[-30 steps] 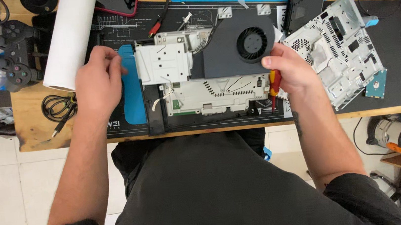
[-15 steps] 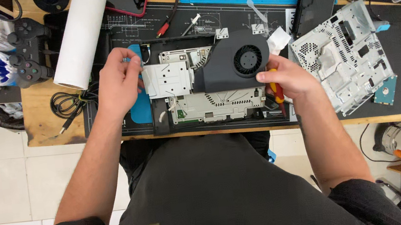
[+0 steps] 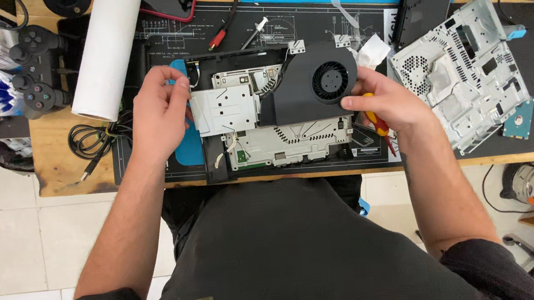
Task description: The person uses a screwdriver to fasten screws onto a metal chassis. They then flip the chassis over and attach a black fan assembly to the internal components, securing it with additional screws.
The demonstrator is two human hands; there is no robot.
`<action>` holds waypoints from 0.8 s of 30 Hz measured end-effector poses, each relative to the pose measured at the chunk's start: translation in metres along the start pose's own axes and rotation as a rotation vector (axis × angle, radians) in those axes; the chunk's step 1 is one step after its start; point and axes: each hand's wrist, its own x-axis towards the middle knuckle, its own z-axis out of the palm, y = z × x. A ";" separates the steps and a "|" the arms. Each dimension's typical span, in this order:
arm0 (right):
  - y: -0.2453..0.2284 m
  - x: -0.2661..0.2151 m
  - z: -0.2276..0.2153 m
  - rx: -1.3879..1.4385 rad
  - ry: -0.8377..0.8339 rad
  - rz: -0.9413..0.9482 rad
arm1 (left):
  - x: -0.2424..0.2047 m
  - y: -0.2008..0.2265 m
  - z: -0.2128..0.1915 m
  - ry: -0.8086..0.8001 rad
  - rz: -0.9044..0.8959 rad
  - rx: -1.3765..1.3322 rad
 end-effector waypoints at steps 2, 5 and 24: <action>-0.007 -0.002 0.004 0.000 -0.001 0.009 | -0.002 -0.003 0.001 0.000 -0.008 -0.003; -0.014 -0.004 0.010 -0.001 -0.003 0.025 | -0.003 -0.008 0.001 0.003 -0.016 -0.012; -0.046 -0.021 0.027 -0.121 0.050 0.063 | -0.006 -0.008 0.005 0.003 0.029 -0.042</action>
